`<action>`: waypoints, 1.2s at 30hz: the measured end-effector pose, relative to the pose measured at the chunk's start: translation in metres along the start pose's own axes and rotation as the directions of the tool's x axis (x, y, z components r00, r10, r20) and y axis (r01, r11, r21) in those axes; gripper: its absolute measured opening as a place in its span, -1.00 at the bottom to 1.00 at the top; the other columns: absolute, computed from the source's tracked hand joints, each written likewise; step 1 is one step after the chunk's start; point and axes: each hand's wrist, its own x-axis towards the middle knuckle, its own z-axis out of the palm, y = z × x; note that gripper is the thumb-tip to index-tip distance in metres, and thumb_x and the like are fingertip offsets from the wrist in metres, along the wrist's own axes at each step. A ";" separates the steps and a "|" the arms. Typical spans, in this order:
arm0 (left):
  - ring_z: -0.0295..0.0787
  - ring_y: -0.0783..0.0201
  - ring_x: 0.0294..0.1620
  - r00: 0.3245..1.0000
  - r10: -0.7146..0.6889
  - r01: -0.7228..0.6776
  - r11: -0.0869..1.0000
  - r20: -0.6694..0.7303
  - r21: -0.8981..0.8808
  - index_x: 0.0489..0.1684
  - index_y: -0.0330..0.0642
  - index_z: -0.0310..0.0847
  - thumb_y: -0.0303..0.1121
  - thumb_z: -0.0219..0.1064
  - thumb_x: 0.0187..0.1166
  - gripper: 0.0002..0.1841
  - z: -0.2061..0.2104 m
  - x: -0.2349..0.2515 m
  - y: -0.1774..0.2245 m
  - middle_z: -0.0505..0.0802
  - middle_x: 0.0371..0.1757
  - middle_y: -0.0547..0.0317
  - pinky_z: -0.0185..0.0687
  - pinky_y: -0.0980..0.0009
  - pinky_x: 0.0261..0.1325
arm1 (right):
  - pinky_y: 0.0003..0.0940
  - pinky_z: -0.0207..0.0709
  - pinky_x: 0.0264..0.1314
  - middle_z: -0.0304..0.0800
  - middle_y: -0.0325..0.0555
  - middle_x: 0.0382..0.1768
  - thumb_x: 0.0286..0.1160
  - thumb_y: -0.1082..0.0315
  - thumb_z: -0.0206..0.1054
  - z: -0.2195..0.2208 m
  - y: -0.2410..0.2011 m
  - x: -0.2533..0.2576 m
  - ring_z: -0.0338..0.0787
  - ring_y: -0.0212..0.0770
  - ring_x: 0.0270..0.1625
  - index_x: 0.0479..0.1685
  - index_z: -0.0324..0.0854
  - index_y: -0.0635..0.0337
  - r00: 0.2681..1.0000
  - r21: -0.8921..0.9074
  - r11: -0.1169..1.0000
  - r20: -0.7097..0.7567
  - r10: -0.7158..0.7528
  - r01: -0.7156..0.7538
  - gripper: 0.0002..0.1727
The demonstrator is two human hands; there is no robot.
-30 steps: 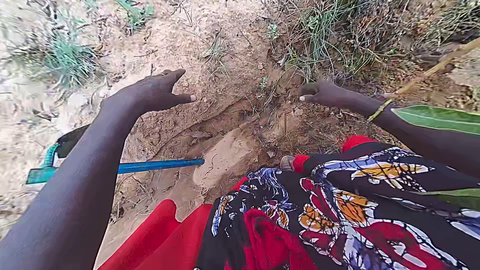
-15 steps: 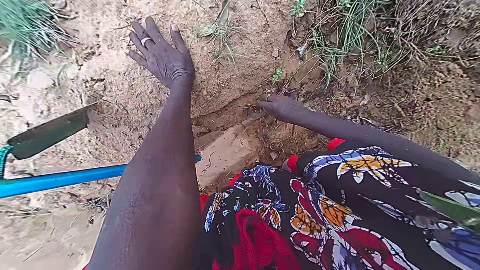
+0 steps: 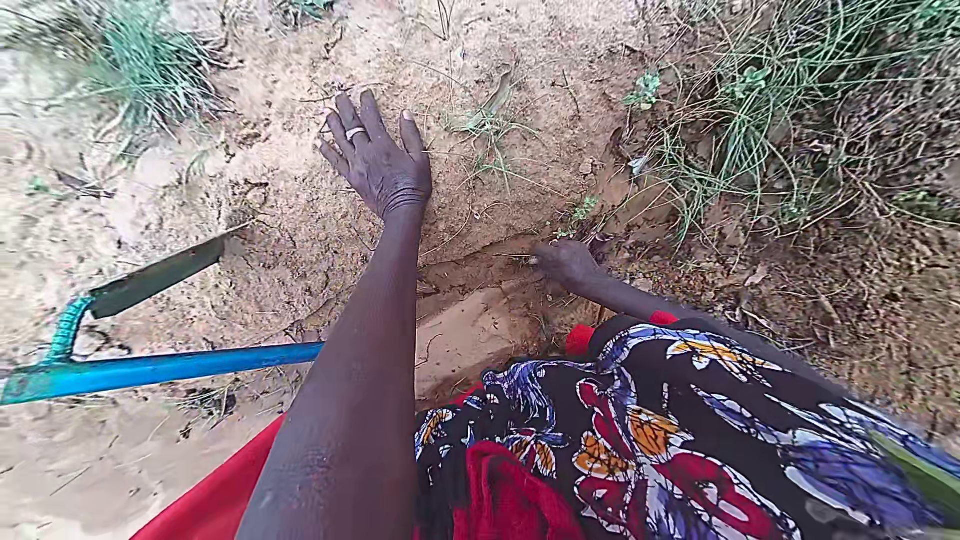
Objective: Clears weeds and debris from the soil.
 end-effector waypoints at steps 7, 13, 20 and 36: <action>0.00 -0.10 0.90 1.000 -0.001 0.001 1.000 -0.014 0.021 0.84 0.07 0.22 0.19 -0.18 0.77 -0.30 0.003 0.002 -0.001 0.24 0.87 -0.04 -0.33 -0.19 0.85 | -0.11 0.62 -0.55 0.73 0.02 -0.64 0.49 0.47 0.18 0.003 -0.040 -0.056 0.78 0.01 -0.60 -0.42 0.74 0.28 0.869 0.019 0.939 -0.387 -0.309 0.342 -0.77; 0.05 -0.10 0.89 0.999 0.005 -0.004 0.999 -0.036 0.032 0.83 0.07 0.24 0.19 -0.18 0.77 -0.30 0.007 0.001 -0.003 0.28 0.86 -0.04 -0.30 -0.18 0.84 | -0.02 0.74 -0.24 0.83 0.12 -0.39 0.64 0.37 0.27 -0.025 -0.068 -0.030 0.87 0.05 -0.35 -0.09 0.75 0.40 0.912 0.228 0.934 -0.368 -0.180 0.277 -0.76; 0.05 -0.10 0.89 0.999 0.000 0.000 1.000 -0.048 0.003 0.82 0.06 0.26 0.16 -0.16 0.76 -0.32 0.006 0.001 -0.003 0.29 0.85 -0.03 -0.29 -0.18 0.84 | 0.01 0.66 0.13 0.80 0.27 0.01 0.52 0.39 0.44 -0.064 -0.060 0.069 0.80 0.12 -0.05 0.37 0.63 0.42 0.889 0.294 0.952 -0.455 0.058 0.089 -0.54; 0.10 -0.09 0.87 0.999 -0.002 0.003 1.000 -0.046 0.017 0.79 0.11 0.31 0.16 -0.14 0.74 -0.33 0.006 0.002 -0.001 0.34 0.83 0.00 -0.21 -0.17 0.82 | -0.08 0.71 -0.21 0.75 0.27 -0.28 0.51 0.55 0.32 -0.054 -0.045 0.107 0.82 0.14 -0.27 -0.32 0.71 0.47 0.706 -0.124 0.934 -0.623 -0.337 0.336 -0.87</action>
